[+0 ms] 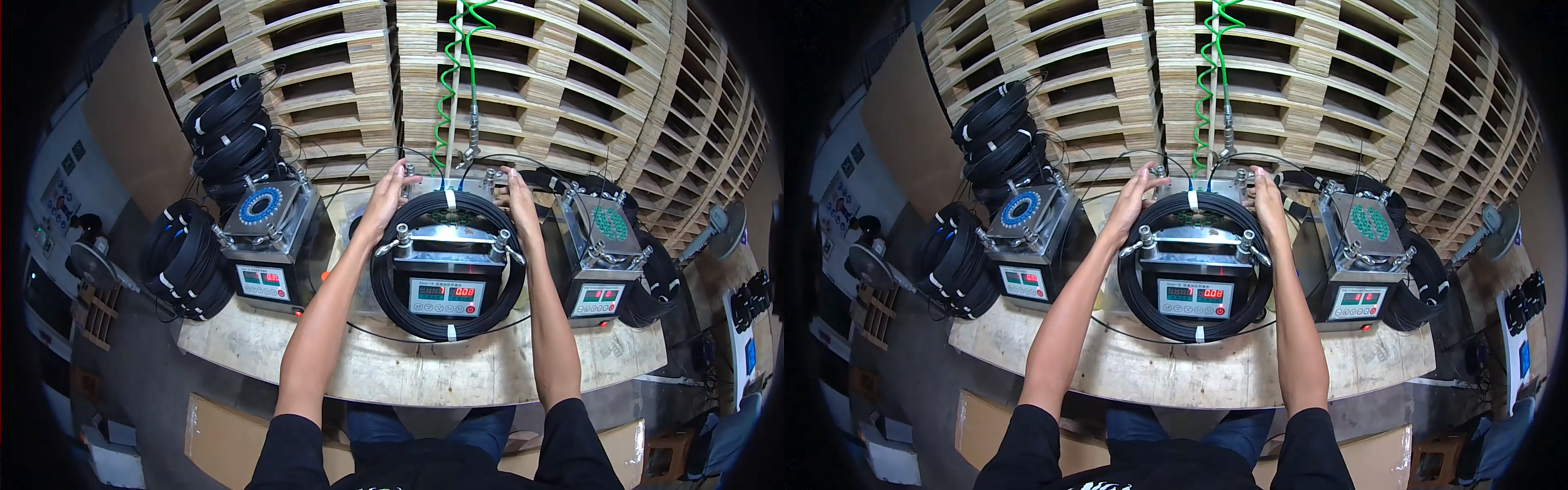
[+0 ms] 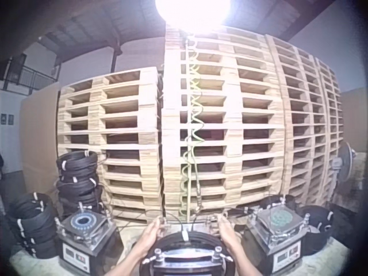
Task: Operator places a wound cable coil onto a testing or processing machine and secures the fixture.
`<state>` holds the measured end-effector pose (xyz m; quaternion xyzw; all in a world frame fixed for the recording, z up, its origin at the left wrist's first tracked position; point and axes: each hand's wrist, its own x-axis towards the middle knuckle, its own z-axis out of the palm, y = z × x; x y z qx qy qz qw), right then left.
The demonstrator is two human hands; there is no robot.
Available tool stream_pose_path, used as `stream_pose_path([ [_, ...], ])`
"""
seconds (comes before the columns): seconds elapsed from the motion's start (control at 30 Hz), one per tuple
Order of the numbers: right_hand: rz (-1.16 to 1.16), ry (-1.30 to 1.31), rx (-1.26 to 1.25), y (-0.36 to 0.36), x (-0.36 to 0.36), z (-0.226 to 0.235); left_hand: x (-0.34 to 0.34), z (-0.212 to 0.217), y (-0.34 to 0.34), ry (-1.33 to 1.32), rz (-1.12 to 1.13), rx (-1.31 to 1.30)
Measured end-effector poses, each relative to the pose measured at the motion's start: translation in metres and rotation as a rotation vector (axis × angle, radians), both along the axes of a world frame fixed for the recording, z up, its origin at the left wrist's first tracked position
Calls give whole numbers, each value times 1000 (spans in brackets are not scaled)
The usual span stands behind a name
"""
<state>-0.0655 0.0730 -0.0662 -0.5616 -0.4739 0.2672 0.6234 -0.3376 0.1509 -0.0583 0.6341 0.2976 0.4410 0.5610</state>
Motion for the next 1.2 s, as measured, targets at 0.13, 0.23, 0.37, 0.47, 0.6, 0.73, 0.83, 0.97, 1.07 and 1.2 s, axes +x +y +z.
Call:
stream_pose_path([
  [0.13, 17, -153, 10, 0, -6, 3, -4, -11, 9, -22, 61, -53],
  [0.23, 46, -136, -57, -1, -7, 5, -5, -22, 17, -54, 167, -20],
  [0.37, 76, -115, -24, 1, 6, 0, 4, -18, 12, -82, 194, -55],
  [0.47, 86, -52, -7, 5, 4, -4, 1, -17, 14, -52, 139, -17],
  [0.6, 19, -3, -27, 1, -6, 2, -5, -7, 9, 99, 14, 139],
  [0.73, -3, -91, 17, 5, 3, -4, 1, -3, 3, 49, 7, 79],
  [0.83, -47, -258, 47, 10, 9, -8, 0, -4, 2, 65, 85, 64],
  [0.97, 56, -213, -14, 8, 0, -3, -7, -15, 10, 33, 182, 47],
  [1.07, 99, -153, 16, 10, 4, -6, -4, -19, 12, -7, 216, 1],
  [1.2, 50, -172, 75, 9, 7, -8, 3, -13, 6, -48, 159, -3],
])
